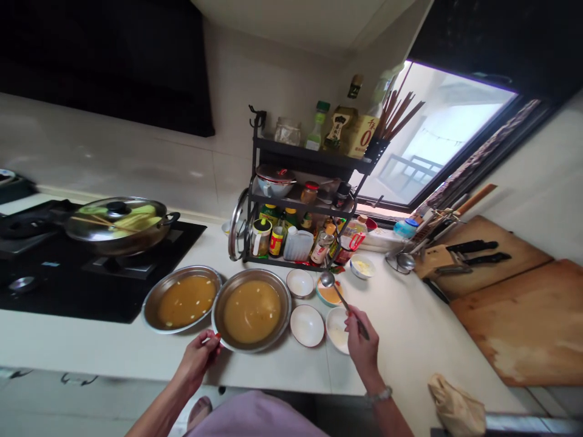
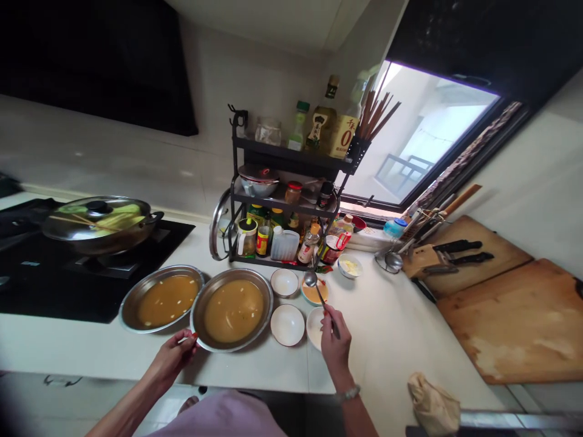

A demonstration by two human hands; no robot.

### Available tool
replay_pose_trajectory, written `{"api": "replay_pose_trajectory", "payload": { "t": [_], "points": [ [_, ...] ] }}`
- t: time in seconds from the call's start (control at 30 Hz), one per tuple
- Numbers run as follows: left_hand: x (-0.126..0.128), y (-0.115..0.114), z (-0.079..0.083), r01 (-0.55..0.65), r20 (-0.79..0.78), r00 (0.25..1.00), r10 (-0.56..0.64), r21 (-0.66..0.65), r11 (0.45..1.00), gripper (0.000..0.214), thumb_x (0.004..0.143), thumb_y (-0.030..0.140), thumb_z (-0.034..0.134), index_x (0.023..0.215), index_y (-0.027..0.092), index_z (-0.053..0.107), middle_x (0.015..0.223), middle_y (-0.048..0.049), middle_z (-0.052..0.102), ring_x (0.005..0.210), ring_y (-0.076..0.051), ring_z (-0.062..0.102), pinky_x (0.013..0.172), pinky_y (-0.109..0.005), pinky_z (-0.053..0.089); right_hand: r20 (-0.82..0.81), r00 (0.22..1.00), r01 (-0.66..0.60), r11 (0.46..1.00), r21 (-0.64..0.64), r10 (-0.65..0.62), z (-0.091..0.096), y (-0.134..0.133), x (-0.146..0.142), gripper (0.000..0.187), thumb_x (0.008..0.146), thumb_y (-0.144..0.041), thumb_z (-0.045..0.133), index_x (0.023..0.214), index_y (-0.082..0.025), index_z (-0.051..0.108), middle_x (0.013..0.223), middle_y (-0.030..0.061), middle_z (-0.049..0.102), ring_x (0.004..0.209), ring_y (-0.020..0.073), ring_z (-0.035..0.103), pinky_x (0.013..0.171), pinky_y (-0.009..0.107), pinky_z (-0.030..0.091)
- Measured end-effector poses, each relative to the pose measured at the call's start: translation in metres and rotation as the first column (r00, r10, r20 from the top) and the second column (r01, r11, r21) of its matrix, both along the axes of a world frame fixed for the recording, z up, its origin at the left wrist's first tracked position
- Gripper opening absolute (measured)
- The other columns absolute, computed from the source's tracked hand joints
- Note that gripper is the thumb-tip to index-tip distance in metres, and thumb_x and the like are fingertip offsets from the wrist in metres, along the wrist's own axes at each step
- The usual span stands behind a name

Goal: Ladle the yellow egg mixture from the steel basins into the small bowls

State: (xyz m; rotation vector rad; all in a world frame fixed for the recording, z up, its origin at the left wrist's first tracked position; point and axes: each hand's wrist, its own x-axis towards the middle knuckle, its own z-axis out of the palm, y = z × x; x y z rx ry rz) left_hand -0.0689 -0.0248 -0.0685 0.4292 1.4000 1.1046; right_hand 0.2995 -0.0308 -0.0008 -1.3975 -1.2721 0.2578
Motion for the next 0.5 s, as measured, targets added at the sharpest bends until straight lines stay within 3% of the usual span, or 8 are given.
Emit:
{"api": "replay_pose_trajectory", "payload": {
  "t": [0.23, 0.37, 0.5],
  "points": [
    [0.000, 0.000, 0.002, 0.023, -0.020, 1.000, -0.023, -0.002, 1.000, 0.037, 0.044, 0.036, 0.075, 0.063, 0.021, 0.048, 0.050, 0.0047, 0.053, 0.043, -0.009, 0.046, 0.044, -0.020, 0.031, -0.210, 0.970, 0.088, 0.983, -0.161, -0.121, -0.026, 0.005, 0.019, 0.036, 0.074, -0.048, 0.064, 0.091, -0.017, 0.068, 0.072, 0.0033, 0.067, 0.055, 0.0156, 0.059, 0.048, 0.028, 0.051],
    [-0.002, 0.001, -0.002, 0.016, -0.020, 1.000, -0.016, 0.002, 1.000, 0.037, 0.044, 0.035, 0.076, 0.063, 0.020, 0.048, 0.050, 0.0046, 0.054, 0.043, -0.009, 0.047, 0.044, -0.020, 0.031, -0.404, 0.873, 0.196, 0.955, -0.222, -0.273, -0.030, 0.009, 0.022, 0.043, 0.069, -0.051, 0.069, 0.090, -0.013, 0.067, 0.059, 0.0017, 0.065, 0.047, 0.0149, 0.057, 0.046, 0.028, 0.050],
    [-0.003, 0.002, -0.010, -0.013, 0.002, 1.000, 0.013, -0.006, 1.000, 0.036, 0.047, 0.031, 0.077, 0.066, 0.020, 0.049, 0.050, 0.0049, 0.055, 0.042, -0.009, 0.048, 0.043, -0.019, 0.033, -0.524, 0.782, 0.267, 0.941, -0.206, -0.337, -0.027, 0.013, 0.032, 0.043, 0.065, -0.048, 0.073, 0.087, -0.011, 0.067, 0.056, 0.0014, 0.065, 0.045, 0.0136, 0.056, 0.045, 0.026, 0.049]
  ]
}}
